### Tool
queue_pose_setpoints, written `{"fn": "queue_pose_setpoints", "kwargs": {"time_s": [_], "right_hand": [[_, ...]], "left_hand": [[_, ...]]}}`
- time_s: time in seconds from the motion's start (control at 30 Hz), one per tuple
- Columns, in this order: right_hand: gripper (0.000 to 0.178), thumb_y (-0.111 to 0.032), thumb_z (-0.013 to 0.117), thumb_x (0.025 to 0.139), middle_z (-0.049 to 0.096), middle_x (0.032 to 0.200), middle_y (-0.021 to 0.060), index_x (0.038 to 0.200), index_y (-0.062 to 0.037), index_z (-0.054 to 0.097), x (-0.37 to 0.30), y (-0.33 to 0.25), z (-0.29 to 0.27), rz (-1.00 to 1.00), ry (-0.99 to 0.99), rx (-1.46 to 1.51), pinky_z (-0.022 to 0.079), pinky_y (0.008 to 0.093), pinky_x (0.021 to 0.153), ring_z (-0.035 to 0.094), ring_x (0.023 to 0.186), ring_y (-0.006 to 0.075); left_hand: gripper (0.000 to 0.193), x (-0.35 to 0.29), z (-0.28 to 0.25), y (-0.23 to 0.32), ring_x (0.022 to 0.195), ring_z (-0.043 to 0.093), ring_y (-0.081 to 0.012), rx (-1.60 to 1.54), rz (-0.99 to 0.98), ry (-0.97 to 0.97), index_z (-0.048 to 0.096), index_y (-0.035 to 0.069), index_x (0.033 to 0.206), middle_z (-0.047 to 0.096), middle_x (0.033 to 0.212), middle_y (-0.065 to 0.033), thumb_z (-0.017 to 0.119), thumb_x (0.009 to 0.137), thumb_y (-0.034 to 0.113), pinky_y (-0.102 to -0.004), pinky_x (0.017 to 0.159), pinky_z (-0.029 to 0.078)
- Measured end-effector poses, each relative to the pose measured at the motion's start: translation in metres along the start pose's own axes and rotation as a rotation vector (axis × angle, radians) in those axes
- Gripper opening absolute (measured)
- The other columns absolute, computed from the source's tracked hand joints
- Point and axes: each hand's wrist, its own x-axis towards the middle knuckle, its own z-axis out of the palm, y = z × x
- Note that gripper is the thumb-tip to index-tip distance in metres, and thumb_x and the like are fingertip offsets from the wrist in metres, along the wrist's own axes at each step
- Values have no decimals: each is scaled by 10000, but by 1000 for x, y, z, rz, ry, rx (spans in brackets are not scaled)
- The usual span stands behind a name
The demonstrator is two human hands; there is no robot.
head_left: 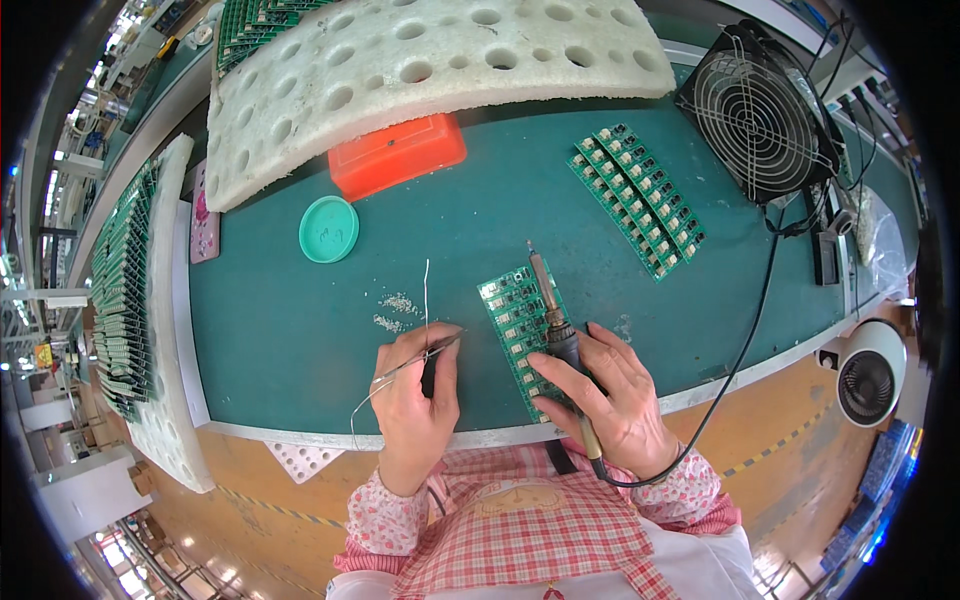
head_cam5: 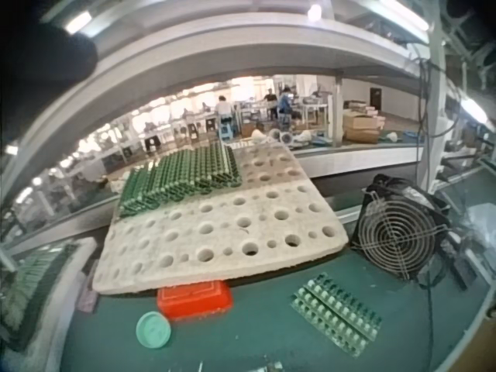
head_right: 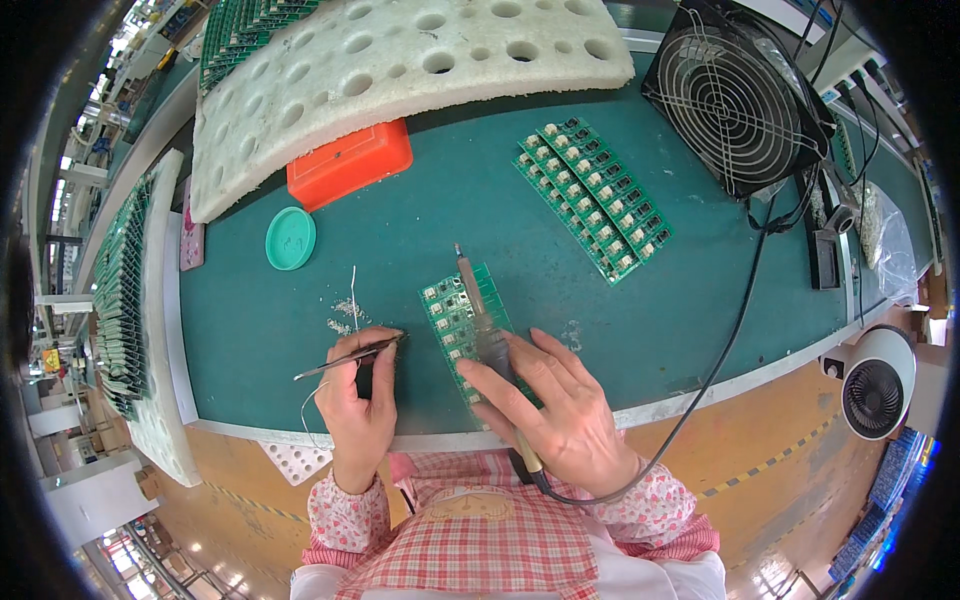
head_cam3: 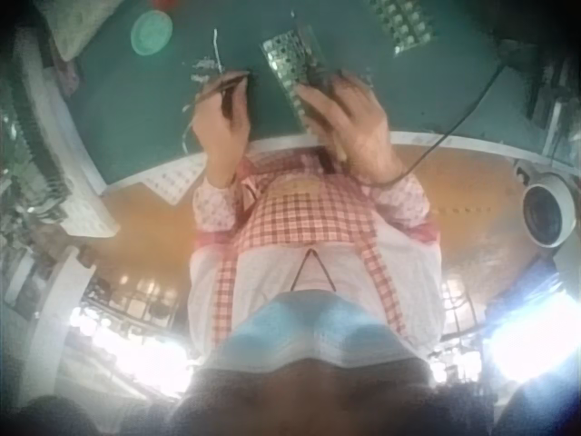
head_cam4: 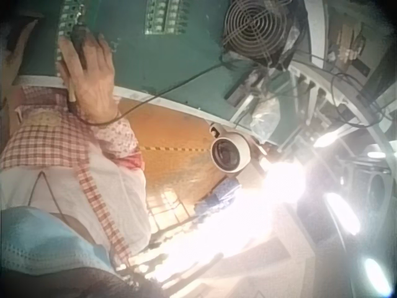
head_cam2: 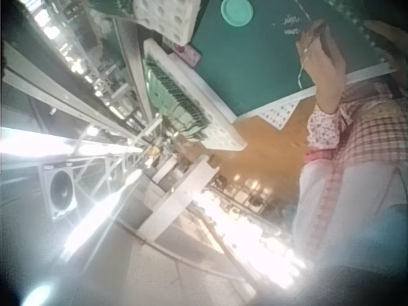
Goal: The person solders components onto a circuit board using a soldering iron and solder wire, places the soldering iron onto a stand, and inserts components into the circuit board by hand.
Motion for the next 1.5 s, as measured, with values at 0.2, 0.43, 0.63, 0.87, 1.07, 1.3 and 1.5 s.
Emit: {"fn": "queue_pose_setpoints", "kwargs": {"time_s": [0.2, 0.43, 0.63, 0.87, 1.07, 1.3, 1.5], "right_hand": [[577, -139, 807, 744, 629, 1130, 159, 1293, -134, 630, 1, 0, 0, 0, -2, 0, 527, 479, 965, 660, 999, 294], [572, -134, 802, 747, 629, 1141, 162, 1292, -132, 629, 2, 0, 0, 1, -1, 3, 527, 479, 966, 660, 1007, 296], [578, -129, 793, 753, 629, 1146, 162, 1302, -127, 614, 1, -3, -1, 4, -13, 0, 517, 477, 982, 656, 1018, 298], [571, -90, 764, 744, 625, 1043, 135, 1295, -109, 618, -3, -1, -6, 19, 75, -16, 536, 438, 856, 648, 943, 309], [566, -34, 681, 683, 586, 904, 97, 1245, -98, 662, -5, 9, -20, -7, 200, -8, 523, 387, 706, 629, 798, 271], [611, -27, 770, 577, 553, 819, 56, 1180, -96, 699, 5, 15, -22, -11, 305, -95, 498, 338, 569, 576, 693, 212], [577, 2, 790, 587, 539, 809, 42, 1149, -101, 705, 13, 17, -23, -43, 376, -130, 465, 301, 509, 553, 642, 189]], "left_hand": [[176, 1, 1, 1, 791, 638, -260, 0, -9, 19, 652, 16, 933, 707, 975, -76, 690, 797, -89, -343, 711, 468], [120, 2, -2, 1, 830, 646, -220, 61, 69, -6, 654, -27, 979, 702, 974, -108, 652, 875, -85, -304, 733, 519], [167, 9, 2, 2, 782, 647, -273, -19, 72, 16, 623, 2, 913, 704, 978, -98, 682, 795, -102, -358, 705, 474], [160, 40, 1, 13, 807, 661, -314, -120, 77, -79, 607, -11, 921, 700, 982, -125, 669, 809, -105, -376, 734, 495], [157, 36, 13, 4, 819, 663, -319, -142, 34, -108, 620, -14, 947, 693, 980, -133, 665, 822, -98, -369, 729, 504], [109, 38, 15, 3, 807, 673, -235, -37, 107, -99, 643, -13, 1013, 674, 983, -122, 649, 905, -29, -301, 707, 527], [77, 41, 17, 1, 825, 669, -281, -41, 168, -89, 611, -43, 940, 681, 981, -154, 663, 883, -52, -324, 699, 530]]}}
